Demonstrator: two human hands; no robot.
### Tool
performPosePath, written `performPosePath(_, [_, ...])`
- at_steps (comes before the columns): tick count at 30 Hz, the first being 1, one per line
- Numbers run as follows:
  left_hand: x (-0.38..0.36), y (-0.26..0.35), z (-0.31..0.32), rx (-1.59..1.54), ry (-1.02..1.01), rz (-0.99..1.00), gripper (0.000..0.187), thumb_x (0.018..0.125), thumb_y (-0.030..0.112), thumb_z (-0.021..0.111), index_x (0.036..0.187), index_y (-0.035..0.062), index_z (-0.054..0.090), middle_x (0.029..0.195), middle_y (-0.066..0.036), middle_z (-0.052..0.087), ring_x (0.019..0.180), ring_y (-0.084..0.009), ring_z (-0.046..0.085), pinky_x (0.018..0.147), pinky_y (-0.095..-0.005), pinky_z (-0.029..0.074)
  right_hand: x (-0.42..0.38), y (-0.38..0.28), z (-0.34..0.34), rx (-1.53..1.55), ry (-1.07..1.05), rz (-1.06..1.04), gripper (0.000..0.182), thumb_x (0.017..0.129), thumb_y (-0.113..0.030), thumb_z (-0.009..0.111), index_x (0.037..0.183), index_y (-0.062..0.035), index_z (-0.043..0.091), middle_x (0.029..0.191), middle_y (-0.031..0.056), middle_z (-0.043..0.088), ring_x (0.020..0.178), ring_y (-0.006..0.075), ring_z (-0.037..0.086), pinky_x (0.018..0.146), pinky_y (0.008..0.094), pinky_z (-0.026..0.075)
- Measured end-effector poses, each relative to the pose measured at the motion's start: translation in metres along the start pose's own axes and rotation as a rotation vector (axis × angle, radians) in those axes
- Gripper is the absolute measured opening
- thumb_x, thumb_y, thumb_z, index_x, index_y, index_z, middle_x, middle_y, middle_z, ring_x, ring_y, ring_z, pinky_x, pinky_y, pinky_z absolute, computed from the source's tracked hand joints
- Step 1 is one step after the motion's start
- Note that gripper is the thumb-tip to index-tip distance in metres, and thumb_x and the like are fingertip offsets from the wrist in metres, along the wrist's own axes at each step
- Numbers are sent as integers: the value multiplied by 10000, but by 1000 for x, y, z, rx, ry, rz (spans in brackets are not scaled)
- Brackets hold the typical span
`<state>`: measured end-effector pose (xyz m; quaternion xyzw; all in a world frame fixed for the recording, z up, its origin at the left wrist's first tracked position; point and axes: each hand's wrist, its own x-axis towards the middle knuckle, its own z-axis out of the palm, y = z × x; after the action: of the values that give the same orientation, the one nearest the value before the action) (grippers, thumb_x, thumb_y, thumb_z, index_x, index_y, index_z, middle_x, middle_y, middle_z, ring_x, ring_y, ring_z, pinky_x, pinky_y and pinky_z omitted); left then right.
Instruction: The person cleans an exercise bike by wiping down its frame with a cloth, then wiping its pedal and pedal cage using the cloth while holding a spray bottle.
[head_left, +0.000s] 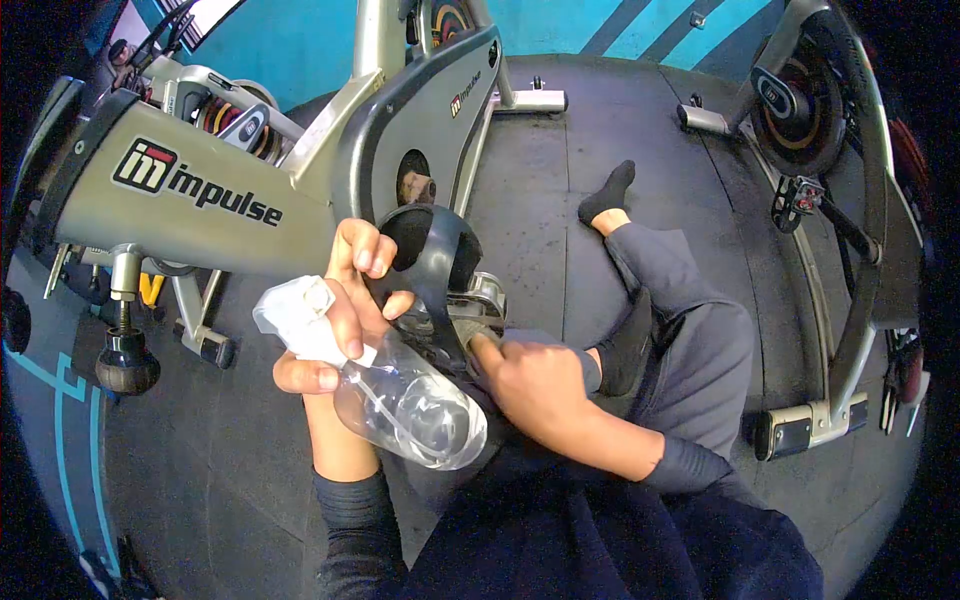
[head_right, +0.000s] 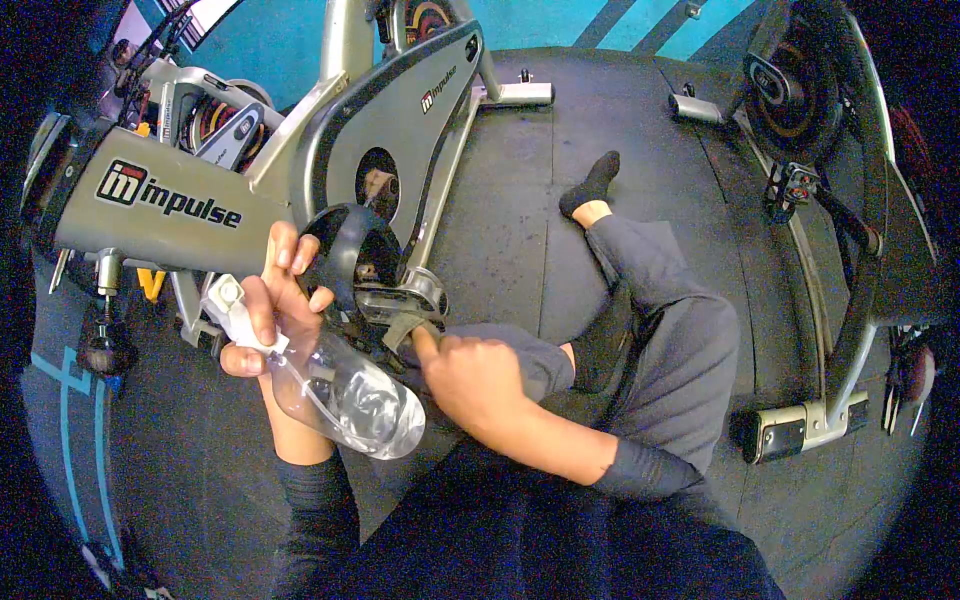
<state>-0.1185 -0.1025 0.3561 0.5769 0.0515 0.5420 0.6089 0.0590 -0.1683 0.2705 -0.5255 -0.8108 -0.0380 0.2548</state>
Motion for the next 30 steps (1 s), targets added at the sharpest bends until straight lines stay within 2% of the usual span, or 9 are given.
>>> performPosePath(6, [-1, -2, 1, -40, 13, 18, 283, 338, 297, 670, 423, 124, 462, 1026, -88, 293, 983, -219, 292, 694, -299, 354, -2, 2, -4, -30, -57, -32, 334, 808, -164, 532, 1132, -142, 607, 632, 51, 599, 523, 209, 616, 426, 345, 466])
performPosePath(7, [1, -3, 1, -76, -29, 18, 266, 375, 253, 690, 462, 143, 464, 1013, -75, 273, 984, -210, 287, 715, -316, 360, 0, 1, 2, -12, -61, -51, 334, 824, -168, 524, 1146, -145, 608, 631, 53, 609, 513, 200, 618, 414, 337, 466])
performPosePath(10, [2, -4, 0, -118, -72, 21, 265, 409, 213, 709, 501, 162, 465, 1001, -62, 255, 987, -200, 283, 737, -332, 366, 15, -1, 17, 79, -163, -108, 327, 817, -174, 532, 1136, -138, 592, 600, 51, 622, 515, 209, 633, 406, 350, 463])
performPosePath(15, [2, -4, -4, -108, -122, 34, 268, 401, 222, 703, 502, 160, 463, 1009, -66, 258, 988, -199, 283, 731, -331, 368, 15, -9, 17, 94, -143, -39, 305, 821, -165, 525, 1115, -109, 581, 584, 62, 622, 515, 219, 638, 403, 355, 466])
performPosePath(22, [4, -3, -2, -10, -42, 8, 296, 366, 295, 677, 507, 92, 513, 1042, -91, 289, 979, -209, 283, 700, -302, 313, -1, -2, -8, -131, -79, -21, 282, 832, -145, 510, 1086, -104, 625, 602, 50, 596, 507, 200, 624, 403, 350, 468])
performPosePath(25, [5, -6, -2, -41, -55, 22, 282, 364, 287, 668, 495, 93, 511, 1045, -88, 291, 986, -206, 289, 704, -296, 322, -1, 1, -11, -146, -99, -25, 387, 795, -193, 549, 1169, -108, 605, 640, 54, 605, 504, 210, 611, 434, 359, 473])
performPosePath(28, [7, -8, -4, -76, -83, 31, 258, 410, 241, 708, 498, 145, 485, 1025, -70, 277, 1002, -194, 302, 712, -303, 381, 12, -2, -12, -43, -189, 13, 326, 805, -151, 537, 1119, -113, 618, 620, 84, 625, 523, 239, 633, 441, 367, 483])
performPosePath(29, [8, -10, -5, -80, -82, 32, 258, 409, 242, 708, 495, 143, 485, 1026, -70, 278, 1001, -194, 302, 712, -304, 381, 14, 1, -7, 29, -178, 1, 233, 825, -237, 558, 998, -110, 647, 590, 100, 613, 510, 266, 620, 445, 389, 479])
performPosePath(30, [8, -11, -5, -83, -81, 32, 259, 409, 243, 709, 491, 142, 485, 1028, -70, 278, 1001, -195, 302, 711, -305, 381, 15, 3, -1, 102, -166, -9, 241, 844, -324, 579, 877, -107, 676, 560, 116, 601, 497, 294, 607, 449, 410, 474])
